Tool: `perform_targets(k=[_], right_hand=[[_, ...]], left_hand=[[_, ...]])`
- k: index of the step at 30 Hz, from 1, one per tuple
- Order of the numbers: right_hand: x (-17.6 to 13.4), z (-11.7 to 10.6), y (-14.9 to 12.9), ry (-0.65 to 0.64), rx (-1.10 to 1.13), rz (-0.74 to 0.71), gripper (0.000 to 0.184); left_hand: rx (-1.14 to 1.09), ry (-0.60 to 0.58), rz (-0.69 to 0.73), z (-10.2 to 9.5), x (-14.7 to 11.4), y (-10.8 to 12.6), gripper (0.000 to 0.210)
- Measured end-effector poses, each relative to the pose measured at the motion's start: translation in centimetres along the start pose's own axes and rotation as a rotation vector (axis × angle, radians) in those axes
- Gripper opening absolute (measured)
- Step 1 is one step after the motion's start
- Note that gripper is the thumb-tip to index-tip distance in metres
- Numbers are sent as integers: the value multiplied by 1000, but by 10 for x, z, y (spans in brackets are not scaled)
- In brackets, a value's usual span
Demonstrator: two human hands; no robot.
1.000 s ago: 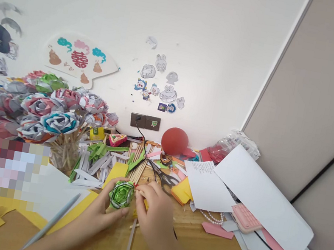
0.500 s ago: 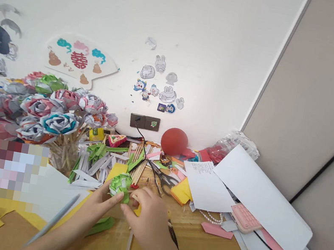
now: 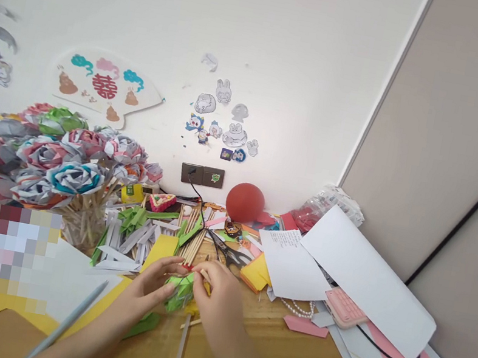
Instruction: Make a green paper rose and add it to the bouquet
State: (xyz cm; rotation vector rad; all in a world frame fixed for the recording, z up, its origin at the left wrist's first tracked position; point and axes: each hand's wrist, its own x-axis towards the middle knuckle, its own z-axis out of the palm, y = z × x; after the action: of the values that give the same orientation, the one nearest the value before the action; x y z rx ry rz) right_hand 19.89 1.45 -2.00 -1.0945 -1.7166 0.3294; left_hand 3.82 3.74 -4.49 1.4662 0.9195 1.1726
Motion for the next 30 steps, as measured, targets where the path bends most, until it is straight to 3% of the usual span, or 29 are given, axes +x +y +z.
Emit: perform_targets(k=[3,6,11,16,21,30], right_hand=[[1,-1,-3,-14,100,115,13],[4,-6,-1,-131,241,224,16],[7,-13,2,-226,290,236,15],[7,-8,-2,-194,226,289,11],[5,-2,4,-160,109,223,12],[5,-2,4,-140,67,222,4]], left_hand=[[29,-43,96,2,-2,-2,53],[-32,-146,105,3,-3,-2,41],[-61,-189,91,2,-5,1,35],[23,-185,53,2,-7,6,33],[158,-172,46,2,-7,8,27],[144,-163,26,4,-9,11,27]])
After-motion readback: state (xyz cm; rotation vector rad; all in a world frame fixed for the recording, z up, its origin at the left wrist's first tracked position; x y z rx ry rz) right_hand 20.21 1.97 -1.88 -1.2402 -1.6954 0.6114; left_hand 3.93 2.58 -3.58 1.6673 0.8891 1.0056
